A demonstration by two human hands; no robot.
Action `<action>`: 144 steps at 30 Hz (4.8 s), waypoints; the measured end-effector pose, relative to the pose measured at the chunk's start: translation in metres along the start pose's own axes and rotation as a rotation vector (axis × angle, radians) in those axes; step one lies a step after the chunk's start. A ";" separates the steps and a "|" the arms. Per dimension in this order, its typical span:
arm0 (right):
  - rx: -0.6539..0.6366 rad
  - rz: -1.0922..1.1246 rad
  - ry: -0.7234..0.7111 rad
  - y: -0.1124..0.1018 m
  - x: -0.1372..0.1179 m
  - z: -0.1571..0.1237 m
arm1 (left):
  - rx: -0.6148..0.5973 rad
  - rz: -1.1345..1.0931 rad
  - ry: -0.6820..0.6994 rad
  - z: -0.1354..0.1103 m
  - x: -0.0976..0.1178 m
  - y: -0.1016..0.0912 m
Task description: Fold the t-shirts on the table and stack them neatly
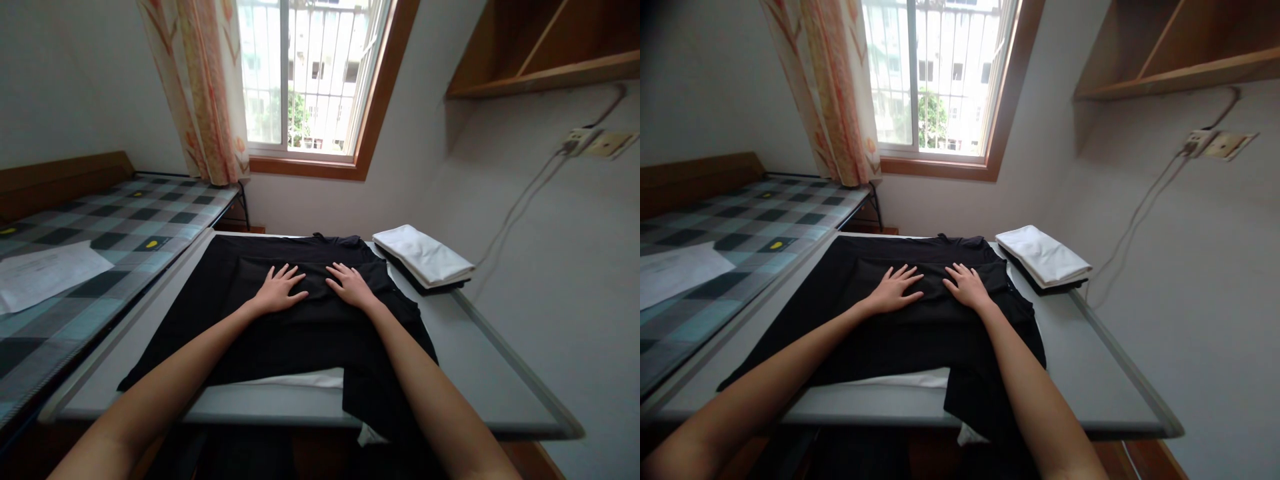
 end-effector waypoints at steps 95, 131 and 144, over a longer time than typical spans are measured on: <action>0.004 0.009 -0.002 -0.002 -0.001 -0.001 | 0.007 0.169 -0.092 0.000 -0.028 -0.003; 0.007 0.034 -0.003 -0.002 0.000 -0.001 | 0.176 0.104 0.114 -0.005 -0.003 -0.012; 0.014 0.035 -0.008 -0.003 -0.002 -0.002 | 0.147 0.052 0.109 -0.002 -0.009 -0.007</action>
Point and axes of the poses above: each hand's wrist, its own z-axis towards the middle knuckle, its own y-axis out of the palm, x = y × z, the point moved 8 cm from there along z, towards the middle knuckle, and after that the axes turned 6 degrees about -x, right-handed, at the moved point
